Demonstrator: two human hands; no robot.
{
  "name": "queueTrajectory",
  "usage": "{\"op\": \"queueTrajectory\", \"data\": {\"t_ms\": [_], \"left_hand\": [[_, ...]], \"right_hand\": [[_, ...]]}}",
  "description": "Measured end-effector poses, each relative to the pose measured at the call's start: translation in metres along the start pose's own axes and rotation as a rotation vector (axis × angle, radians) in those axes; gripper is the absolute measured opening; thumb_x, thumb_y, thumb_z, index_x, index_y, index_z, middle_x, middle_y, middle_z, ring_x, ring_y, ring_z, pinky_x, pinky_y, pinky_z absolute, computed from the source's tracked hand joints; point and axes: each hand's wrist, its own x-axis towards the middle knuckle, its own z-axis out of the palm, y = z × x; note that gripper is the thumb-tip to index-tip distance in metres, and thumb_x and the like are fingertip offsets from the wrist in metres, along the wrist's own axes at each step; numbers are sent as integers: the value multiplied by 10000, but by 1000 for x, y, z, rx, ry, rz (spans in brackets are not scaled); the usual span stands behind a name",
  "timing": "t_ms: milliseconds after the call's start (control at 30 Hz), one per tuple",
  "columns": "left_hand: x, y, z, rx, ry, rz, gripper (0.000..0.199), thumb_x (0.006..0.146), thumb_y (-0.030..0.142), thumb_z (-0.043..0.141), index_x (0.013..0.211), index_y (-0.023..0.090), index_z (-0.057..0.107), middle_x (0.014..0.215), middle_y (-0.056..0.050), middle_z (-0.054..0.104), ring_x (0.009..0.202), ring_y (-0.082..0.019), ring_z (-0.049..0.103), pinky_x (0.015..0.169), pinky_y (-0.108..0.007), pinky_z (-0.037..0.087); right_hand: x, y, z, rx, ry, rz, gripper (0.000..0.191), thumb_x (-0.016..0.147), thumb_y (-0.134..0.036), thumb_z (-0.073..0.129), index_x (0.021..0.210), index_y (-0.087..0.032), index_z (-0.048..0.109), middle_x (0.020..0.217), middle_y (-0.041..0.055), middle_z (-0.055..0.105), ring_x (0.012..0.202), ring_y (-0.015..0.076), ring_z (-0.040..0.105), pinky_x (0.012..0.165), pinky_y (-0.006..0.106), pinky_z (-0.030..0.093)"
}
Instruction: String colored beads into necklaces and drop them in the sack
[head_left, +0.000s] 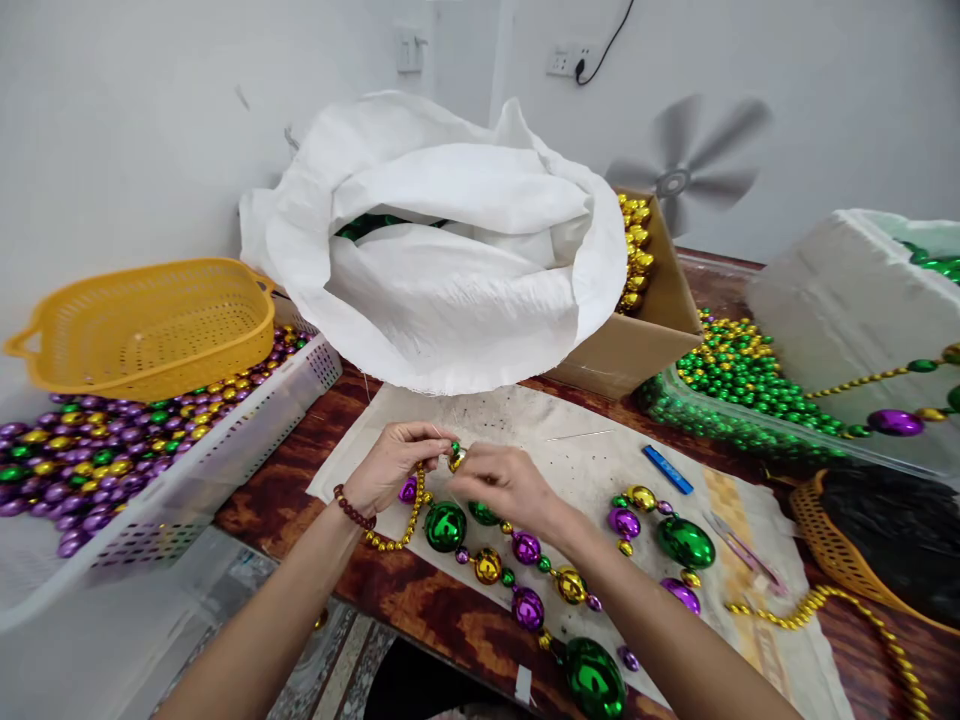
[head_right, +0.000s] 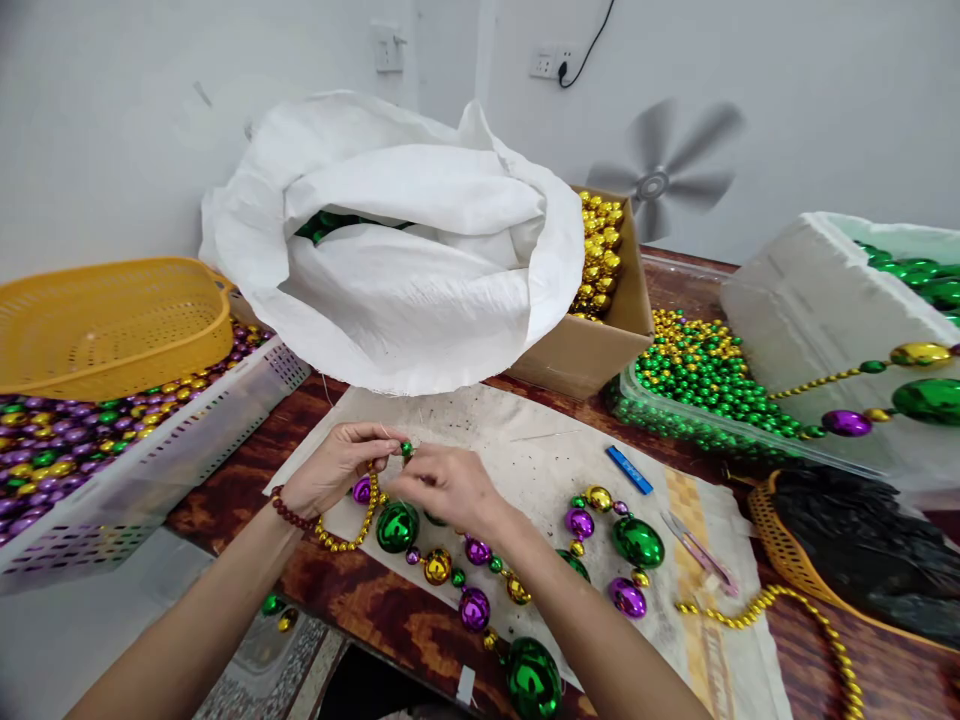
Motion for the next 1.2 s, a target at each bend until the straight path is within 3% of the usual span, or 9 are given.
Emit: {"op": "queueTrajectory", "data": {"t_ms": [100, 300, 500, 600, 733, 800, 900, 1033, 1200], "left_hand": [[-4, 5, 2, 102, -94, 42, 164, 682, 271, 816, 800, 159, 801, 678, -33, 692, 558, -78, 523, 550, -209, 420], [-3, 6, 9, 456, -114, 400, 132, 808, 264, 708, 850, 190, 809, 757, -57, 717, 722, -154, 636, 682, -266, 488], [0, -8, 8, 517, -58, 575, 163, 868, 258, 654, 911, 212, 805, 793, -61, 721, 715, -151, 653, 653, -257, 505], [-1, -14, 9, 431, 15, 584, 127, 838, 273, 699, 885, 214, 802, 807, -52, 720, 748, -156, 653, 684, -262, 516], [-2, -15, 10, 84, 46, 410, 159, 801, 350, 757, 805, 192, 778, 925, -65, 743, 924, -186, 667, 869, -302, 521], [-2, -13, 8, -190, 58, 322, 185, 778, 374, 784, 784, 193, 749, 832, -35, 731, 914, -179, 673, 954, -339, 502], [-1, -5, 0, -416, 94, 259, 180, 750, 329, 815, 801, 181, 725, 548, 57, 550, 662, -109, 605, 942, -354, 506], [-4, 1, -12, -236, 213, 288, 232, 782, 300, 763, 951, 144, 739, 490, 94, 385, 504, -65, 406, 662, -233, 452], [-18, -8, -12, 465, 227, 266, 306, 831, 345, 680, 1084, 185, 745, 520, 55, 444, 487, -105, 351, 506, -247, 254]], "right_hand": [[11, 18, -9, 418, 134, 195, 326, 914, -465, 604, 779, -184, 700, 801, 28, 685, 781, 158, 619, 741, 278, 467], [26, 41, -8, 933, -362, 407, 413, 721, -455, 793, 974, -143, 699, 728, 47, 729, 658, 168, 674, 604, 252, 476], [26, 42, 4, 1030, -491, 493, 342, 618, -387, 866, 754, -127, 690, 646, 33, 702, 571, 152, 648, 635, 291, 510], [25, 42, 5, 916, -252, 456, 350, 621, -434, 858, 752, -139, 723, 725, 38, 707, 655, 160, 644, 693, 310, 506], [18, 41, -4, 512, 134, 217, 249, 765, -434, 761, 728, -188, 742, 1028, 64, 714, 913, 193, 639, 844, 333, 472], [10, 40, -7, 316, 191, 117, 237, 845, -408, 689, 733, -202, 728, 1013, 57, 715, 954, 200, 636, 881, 338, 454], [-5, 39, -8, 166, 119, 155, 283, 928, -377, 574, 735, -200, 684, 737, 25, 685, 745, 173, 637, 747, 297, 460], [-17, 33, -12, -5, 26, 241, 284, 965, -301, 496, 755, -194, 654, 628, -1, 647, 621, 146, 606, 639, 247, 409], [-12, 15, -26, -558, -92, 134, 227, 946, -136, 466, 917, -197, 682, 798, 39, 730, 694, 168, 629, 582, 259, 271]]}}
